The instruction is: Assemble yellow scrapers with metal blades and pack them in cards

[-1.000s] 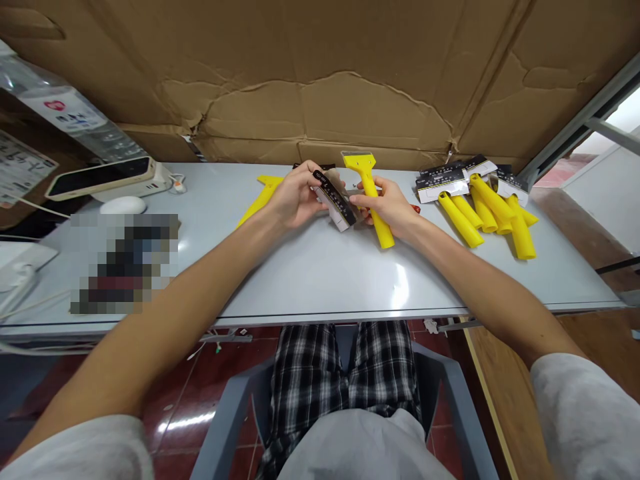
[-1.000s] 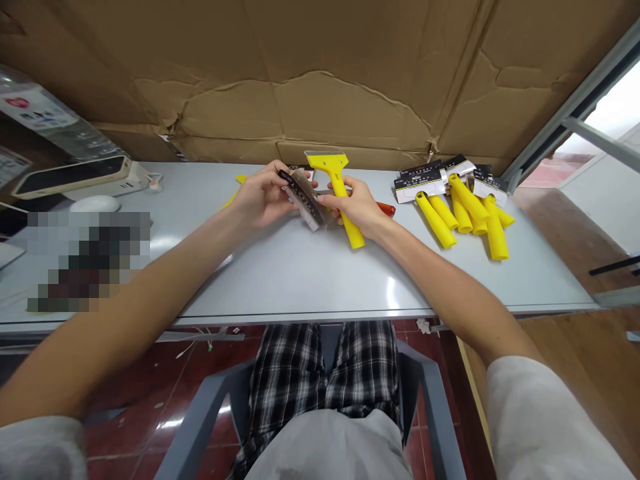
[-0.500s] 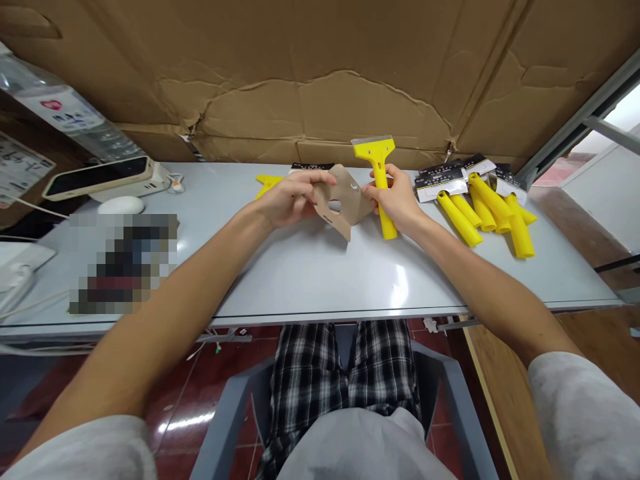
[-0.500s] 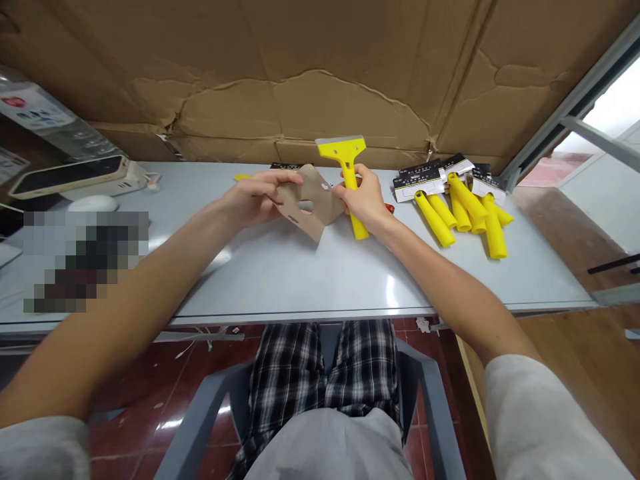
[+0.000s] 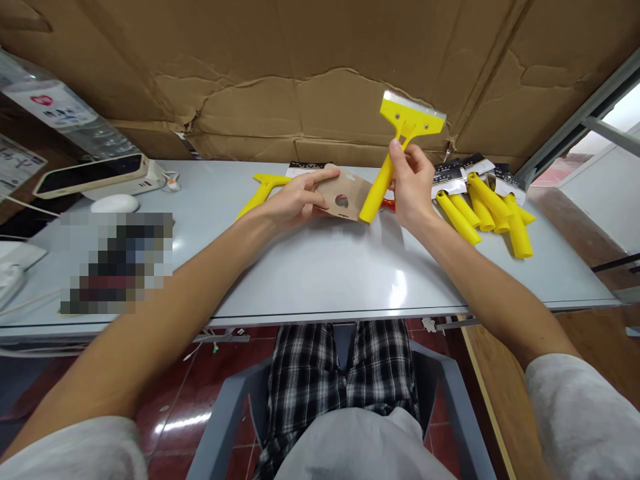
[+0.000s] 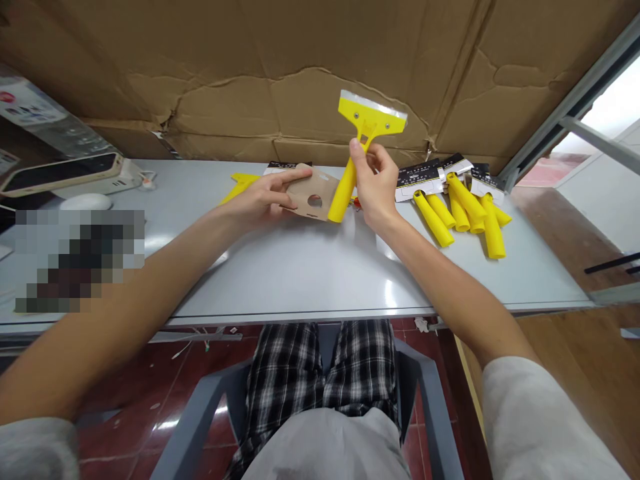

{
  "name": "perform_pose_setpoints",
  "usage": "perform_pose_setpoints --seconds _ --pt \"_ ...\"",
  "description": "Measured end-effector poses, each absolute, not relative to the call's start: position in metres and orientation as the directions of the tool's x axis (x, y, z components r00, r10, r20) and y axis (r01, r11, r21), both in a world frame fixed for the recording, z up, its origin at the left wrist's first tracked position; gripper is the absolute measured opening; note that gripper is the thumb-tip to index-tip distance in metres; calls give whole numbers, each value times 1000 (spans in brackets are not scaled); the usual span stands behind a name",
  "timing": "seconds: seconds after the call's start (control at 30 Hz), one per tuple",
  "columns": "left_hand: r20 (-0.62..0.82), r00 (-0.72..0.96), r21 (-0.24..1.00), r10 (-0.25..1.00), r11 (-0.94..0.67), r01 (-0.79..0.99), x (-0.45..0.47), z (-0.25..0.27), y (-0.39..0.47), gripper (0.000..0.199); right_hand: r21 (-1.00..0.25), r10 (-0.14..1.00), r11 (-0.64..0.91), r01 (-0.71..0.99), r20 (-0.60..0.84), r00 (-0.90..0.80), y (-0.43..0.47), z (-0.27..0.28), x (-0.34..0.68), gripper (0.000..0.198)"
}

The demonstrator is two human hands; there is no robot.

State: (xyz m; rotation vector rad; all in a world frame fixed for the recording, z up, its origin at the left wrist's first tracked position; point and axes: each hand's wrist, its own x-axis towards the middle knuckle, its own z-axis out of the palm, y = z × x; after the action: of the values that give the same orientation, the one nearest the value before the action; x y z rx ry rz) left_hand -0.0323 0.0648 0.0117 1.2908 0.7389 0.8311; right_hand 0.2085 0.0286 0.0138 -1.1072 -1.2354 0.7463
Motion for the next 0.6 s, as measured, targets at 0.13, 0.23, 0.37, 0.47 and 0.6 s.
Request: perform_pose_setpoints --seconds 0.13,0.23,0.37,0.47,0.6 --pt "-7 540 981 841 111 -160 -25 14 55 46 -952 903 306 -4 289 319 28 6 196 81" --pt "31 479 985 878 55 -165 -23 14 58 33 -960 914 270 -71 232 333 28 5 194 81" --pt "47 304 987 951 2 -159 -25 9 70 35 -957 930 234 -173 168 327 26 8 194 77" --pt "149 254 968 956 -89 -235 -21 6 67 48 -948 929 227 -225 141 341 24 9 193 72" --pt "312 275 921 909 -217 -325 -6 8 44 24 -928 916 223 -300 94 389 27 9 195 65"
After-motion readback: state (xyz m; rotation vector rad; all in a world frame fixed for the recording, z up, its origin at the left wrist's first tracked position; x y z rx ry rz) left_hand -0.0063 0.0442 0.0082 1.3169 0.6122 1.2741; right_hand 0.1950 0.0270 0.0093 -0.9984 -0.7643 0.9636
